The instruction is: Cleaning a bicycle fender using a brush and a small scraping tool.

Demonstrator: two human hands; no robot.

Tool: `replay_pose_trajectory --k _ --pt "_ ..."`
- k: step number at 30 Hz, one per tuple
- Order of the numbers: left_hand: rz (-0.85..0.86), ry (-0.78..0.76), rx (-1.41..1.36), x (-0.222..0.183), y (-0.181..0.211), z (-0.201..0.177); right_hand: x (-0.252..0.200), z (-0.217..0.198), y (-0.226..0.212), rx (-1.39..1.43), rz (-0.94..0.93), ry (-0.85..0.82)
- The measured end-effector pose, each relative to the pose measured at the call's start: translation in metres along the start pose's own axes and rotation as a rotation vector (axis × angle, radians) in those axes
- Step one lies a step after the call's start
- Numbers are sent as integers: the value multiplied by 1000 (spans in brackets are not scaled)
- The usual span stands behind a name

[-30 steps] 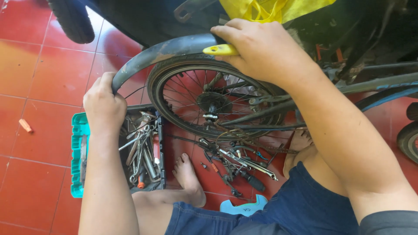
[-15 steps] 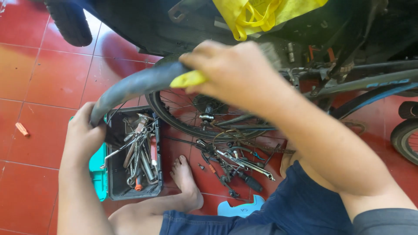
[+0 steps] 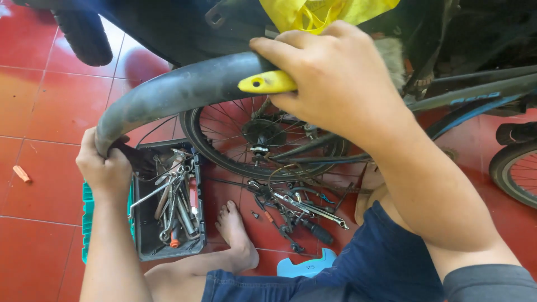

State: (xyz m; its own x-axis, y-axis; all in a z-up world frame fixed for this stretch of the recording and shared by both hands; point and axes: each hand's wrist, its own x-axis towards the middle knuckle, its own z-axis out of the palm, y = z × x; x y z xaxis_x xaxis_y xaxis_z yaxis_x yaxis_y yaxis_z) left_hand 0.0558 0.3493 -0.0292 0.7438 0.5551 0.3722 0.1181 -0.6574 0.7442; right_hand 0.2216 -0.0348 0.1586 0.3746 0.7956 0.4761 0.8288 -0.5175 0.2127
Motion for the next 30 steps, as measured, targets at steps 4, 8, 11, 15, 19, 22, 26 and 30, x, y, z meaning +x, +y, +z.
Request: replay_pose_trajectory --k 4,8,11,15,19,22,26,30 --pt "331 190 4 2 -4 -20 -14 -42 -11 -48 72 -82" --pt "312 158 108 -13 19 -49 -23 -55 -6 155 140 -226" --pt "245 42 151 -29 54 -64 -34 -51 -9 251 262 -373" --pt "247 -66 270 -36 91 -59 -63 -40 -5 304 351 -436" --pt "115 -232 188 -39 136 -48 -83 -41 9 351 597 -605" --pt "248 -279 309 -46 142 -34 -99 -43 22 491 763 -770" --pt "331 -222 484 -58 156 -27 -126 -32 34 641 827 -765" --pt "320 -79 339 -75 188 -45 -153 -20 28 672 862 -562"
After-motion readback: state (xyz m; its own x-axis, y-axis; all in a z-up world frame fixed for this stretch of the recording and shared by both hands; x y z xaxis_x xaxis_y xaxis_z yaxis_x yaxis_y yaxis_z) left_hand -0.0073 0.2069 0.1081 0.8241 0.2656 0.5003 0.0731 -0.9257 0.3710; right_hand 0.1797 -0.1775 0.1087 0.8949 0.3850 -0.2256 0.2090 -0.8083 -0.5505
